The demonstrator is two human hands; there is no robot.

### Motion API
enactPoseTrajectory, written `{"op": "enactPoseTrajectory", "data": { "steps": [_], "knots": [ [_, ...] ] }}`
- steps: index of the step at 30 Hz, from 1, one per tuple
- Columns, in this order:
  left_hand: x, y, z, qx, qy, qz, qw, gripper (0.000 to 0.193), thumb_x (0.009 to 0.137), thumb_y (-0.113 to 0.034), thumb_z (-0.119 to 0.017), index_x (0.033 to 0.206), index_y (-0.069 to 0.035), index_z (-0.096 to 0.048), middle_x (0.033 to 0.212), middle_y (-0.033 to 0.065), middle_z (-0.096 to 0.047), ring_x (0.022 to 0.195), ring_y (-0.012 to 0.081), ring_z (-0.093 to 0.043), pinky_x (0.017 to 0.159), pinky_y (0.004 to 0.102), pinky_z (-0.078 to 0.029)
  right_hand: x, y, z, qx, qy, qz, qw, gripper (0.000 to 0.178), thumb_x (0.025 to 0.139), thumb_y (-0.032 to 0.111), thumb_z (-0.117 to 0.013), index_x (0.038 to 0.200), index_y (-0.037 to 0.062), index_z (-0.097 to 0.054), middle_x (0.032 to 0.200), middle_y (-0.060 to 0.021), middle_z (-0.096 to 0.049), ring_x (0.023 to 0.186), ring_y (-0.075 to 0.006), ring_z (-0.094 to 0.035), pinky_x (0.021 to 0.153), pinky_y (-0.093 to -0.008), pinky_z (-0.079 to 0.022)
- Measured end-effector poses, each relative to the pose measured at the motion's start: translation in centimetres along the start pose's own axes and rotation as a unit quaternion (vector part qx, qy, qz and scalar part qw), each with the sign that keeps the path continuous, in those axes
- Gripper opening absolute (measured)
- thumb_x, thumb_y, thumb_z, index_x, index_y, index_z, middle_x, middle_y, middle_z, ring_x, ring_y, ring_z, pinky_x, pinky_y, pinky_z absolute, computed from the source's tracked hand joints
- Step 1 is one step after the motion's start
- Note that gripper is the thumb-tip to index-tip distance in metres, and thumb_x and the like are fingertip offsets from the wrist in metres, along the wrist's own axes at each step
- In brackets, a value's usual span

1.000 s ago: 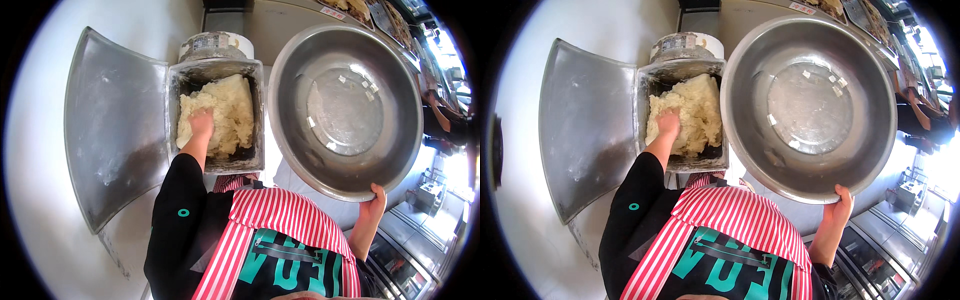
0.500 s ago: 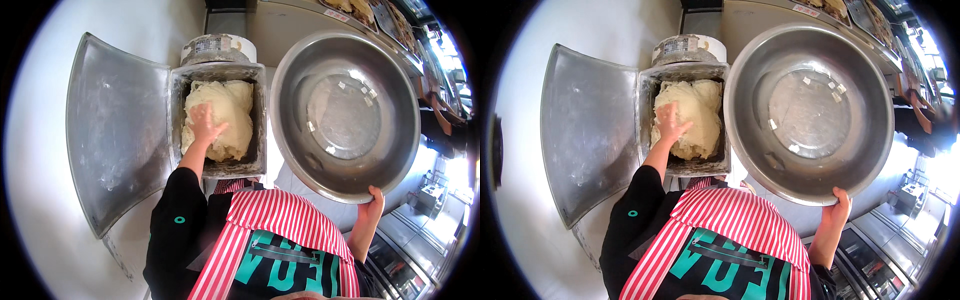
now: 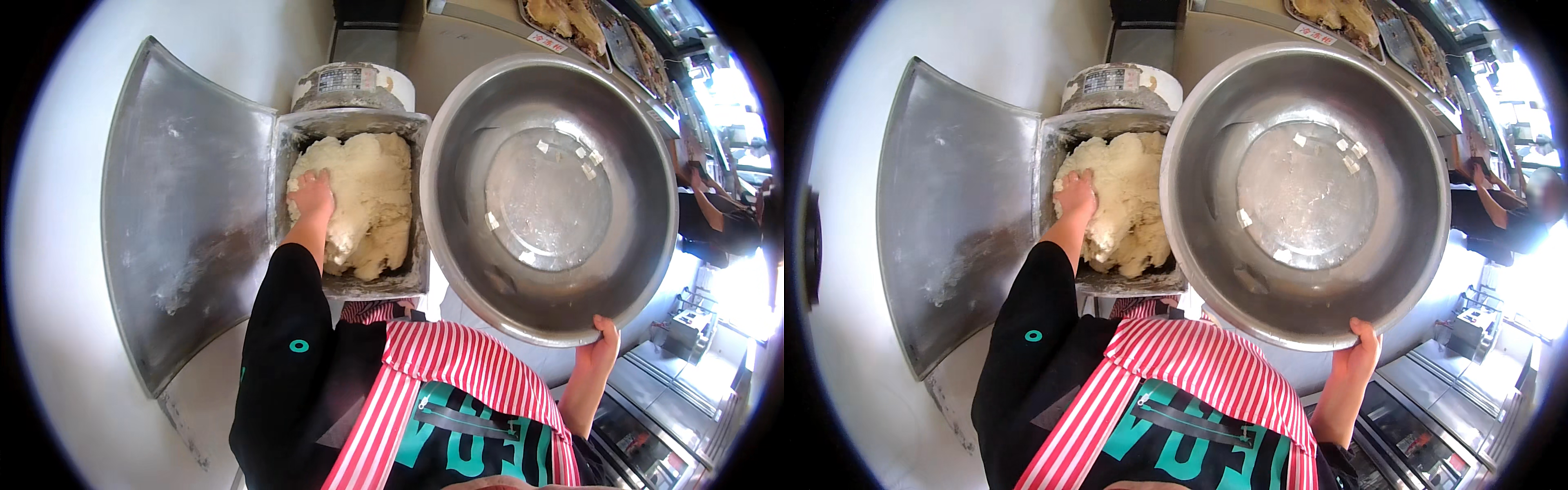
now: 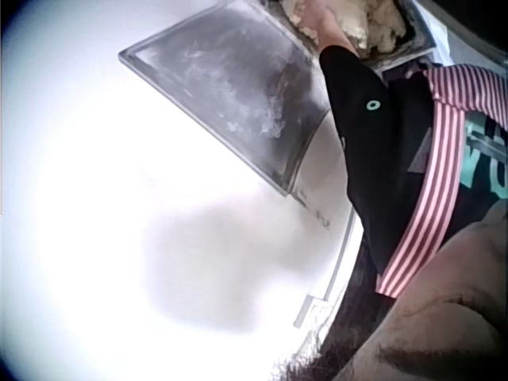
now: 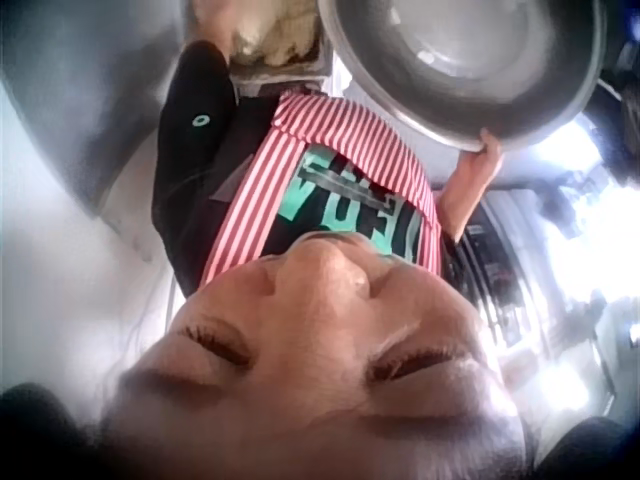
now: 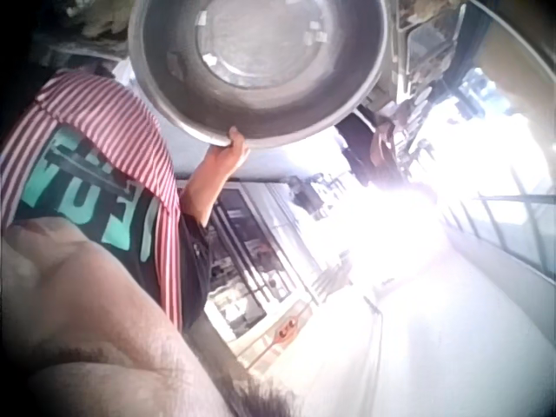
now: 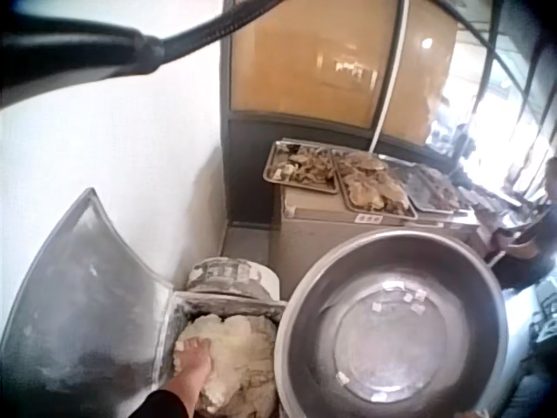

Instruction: The person carries a metal basin across a kitchen to a large mixer, then reaches inside the container to push and turn a large mass of dough by hand.

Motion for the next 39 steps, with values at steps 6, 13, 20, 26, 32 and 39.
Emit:
{"op": "enactPoseTrajectory", "data": {
  "steps": [6, 13, 20, 26, 32, 39],
  "knots": [
    [1.5, 0.9, -2.3, -0.053, -0.023, -0.023, 0.998, 0.038, 0.083, -0.012, -0.045, 0.121, -0.02, -0.05, 0.127, 0.008, -0.043, 0.122, 0.0239, -0.037, 0.089, 0.0608, -0.033, -1.6, 0.7, 1.4, -0.024, -0.027, 0.002, 0.999, 0.041, 0.069, -0.003, -0.051, 0.11, -0.0067, -0.05, 0.101, -0.0131, -0.057, 0.092, -0.0246, -0.057, 0.083, -0.0368, -0.047],
    [-0.4, 0.3, -2.3, -0.285, 0.112, -0.107, 0.946, 0.06, 0.082, -0.027, -0.054, 0.138, -0.026, -0.031, 0.148, 0.0116, -0.011, 0.136, 0.0324, -0.009, 0.102, 0.0647, -0.015, -1.2, -0.1, 2.3, 0.002, -0.009, -0.02, 1.0, 0.04, 0.069, -0.004, -0.051, 0.109, -0.0061, -0.05, 0.101, -0.0128, -0.057, 0.091, -0.0252, -0.057, 0.081, -0.0377, -0.048],
    [-7.9, -6.4, 1.3, 0.023, -0.018, -0.1, 0.995, 0.101, 0.065, -0.033, -0.076, 0.142, -0.025, -0.012, 0.143, 0.0155, -0.018, 0.13, 0.0457, -0.015, 0.098, 0.0606, -0.023, -0.6, -0.3, 2.1, 0.018, -0.01, 0.005, 1.0, 0.039, 0.069, -0.004, -0.051, 0.109, -0.0064, -0.051, 0.101, -0.0137, -0.057, 0.091, -0.0261, -0.058, 0.082, -0.0377, -0.048],
    [-5.9, -3.0, 0.0, -0.084, -0.003, -0.04, 0.996, 0.06, 0.072, -0.007, -0.063, 0.127, -0.021, -0.041, 0.129, 0.0125, -0.034, 0.116, 0.0407, -0.037, 0.083, 0.0468, -0.045, 0.0, -0.2, 0.8, 0.004, -0.003, -0.016, 1.0, 0.036, 0.071, -0.001, -0.052, 0.106, -0.0073, -0.053, 0.1, -0.0134, -0.059, 0.09, -0.0251, -0.059, 0.082, -0.0363, -0.048],
    [-3.6, 0.7, -2.7, -0.105, 0.113, 0.058, 0.986, 0.068, 0.072, 0.002, -0.06, 0.133, -0.015, -0.036, 0.138, 0.011, -0.028, 0.117, 0.0315, -0.042, 0.081, 0.0356, -0.051, -0.3, 0.1, 0.8, -0.01, -0.011, -0.012, 1.0, 0.042, 0.068, -0.003, -0.05, 0.11, -0.0062, -0.049, 0.101, -0.0135, -0.056, 0.092, -0.0259, -0.057, 0.081, -0.0378, -0.047],
    [-2.8, 4.3, -7.7, -0.207, 0.095, -0.031, 0.973, 0.079, 0.071, -0.012, -0.066, 0.139, -0.005, -0.025, 0.147, 0.0117, -0.017, 0.124, 0.0331, -0.035, 0.101, 0.0369, -0.034, 0.2, -0.1, 2.5, -0.033, -0.005, -0.021, 0.999, 0.043, 0.068, -0.003, -0.051, 0.111, -0.0049, -0.049, 0.103, -0.0129, -0.055, 0.095, -0.0257, -0.055, 0.083, -0.0382, -0.046]
  ]
}}
Point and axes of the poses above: each hand's wrist, its own x-axis towards the middle knuckle, its own z-axis out of the back of the hand, y = z × x, the point moved 6 cm from there along x, towards the middle knuckle
